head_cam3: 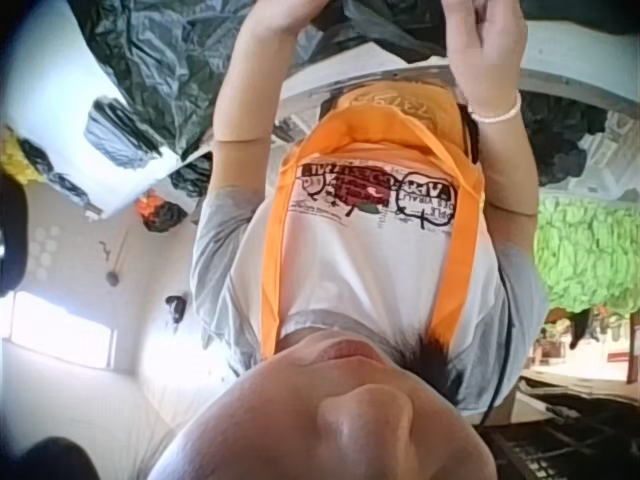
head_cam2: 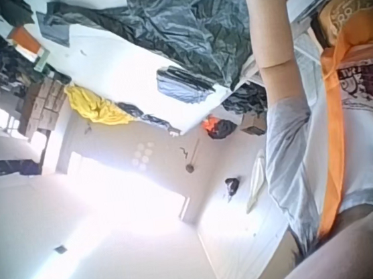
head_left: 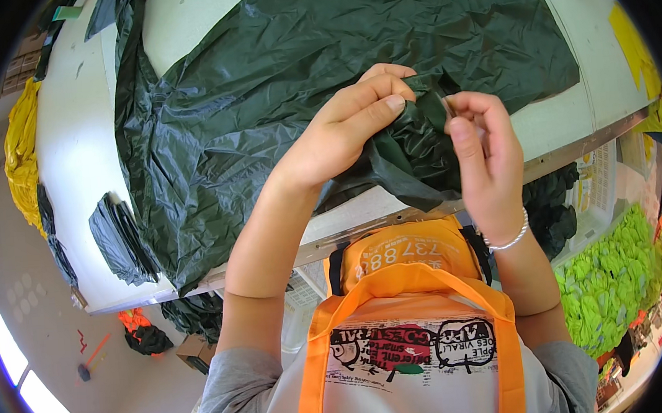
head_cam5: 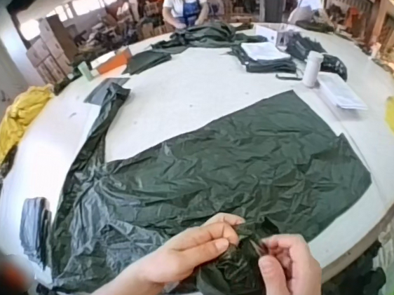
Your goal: The person folds a dark green jacket on a white table. They smooth the jacket, fold the sleeves inward, fold the sides, and then fold the jacket in half. The person uses scissors to trim a small piece of fabric from the jacket before completing the fold.
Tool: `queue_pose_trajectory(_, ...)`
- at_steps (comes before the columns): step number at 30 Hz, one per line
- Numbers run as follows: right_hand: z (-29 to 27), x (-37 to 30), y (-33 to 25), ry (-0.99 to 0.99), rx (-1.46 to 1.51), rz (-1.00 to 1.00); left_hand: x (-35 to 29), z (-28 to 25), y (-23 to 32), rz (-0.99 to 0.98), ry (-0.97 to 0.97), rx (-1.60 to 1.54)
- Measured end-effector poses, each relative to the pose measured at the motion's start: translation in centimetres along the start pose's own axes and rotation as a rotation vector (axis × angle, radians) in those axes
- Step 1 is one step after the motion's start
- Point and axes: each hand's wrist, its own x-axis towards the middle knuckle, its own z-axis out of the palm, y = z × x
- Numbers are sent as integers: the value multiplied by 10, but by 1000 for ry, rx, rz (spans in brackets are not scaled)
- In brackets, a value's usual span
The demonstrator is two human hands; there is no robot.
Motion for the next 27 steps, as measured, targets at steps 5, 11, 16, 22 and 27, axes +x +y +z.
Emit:
queue_pose_trajectory(5,-6,2,-7,-181,156,324,0,-3,1,41,-51,66)
queue_pose_trajectory(11,1,-6,-9,-116,-44,174,-2,0,10,156,-80,414)
queue_pose_trajectory(16,-4,-9,-4,-11,-294,-304,-1,-1,24,331,-12,985)
queue_pose_trajectory(22,-15,-20,11,-23,-390,-543,-9,6,28,708,213,1238)
queue_pose_trajectory(27,-17,-22,1,-91,-398,-598,-17,6,22,888,316,1296)
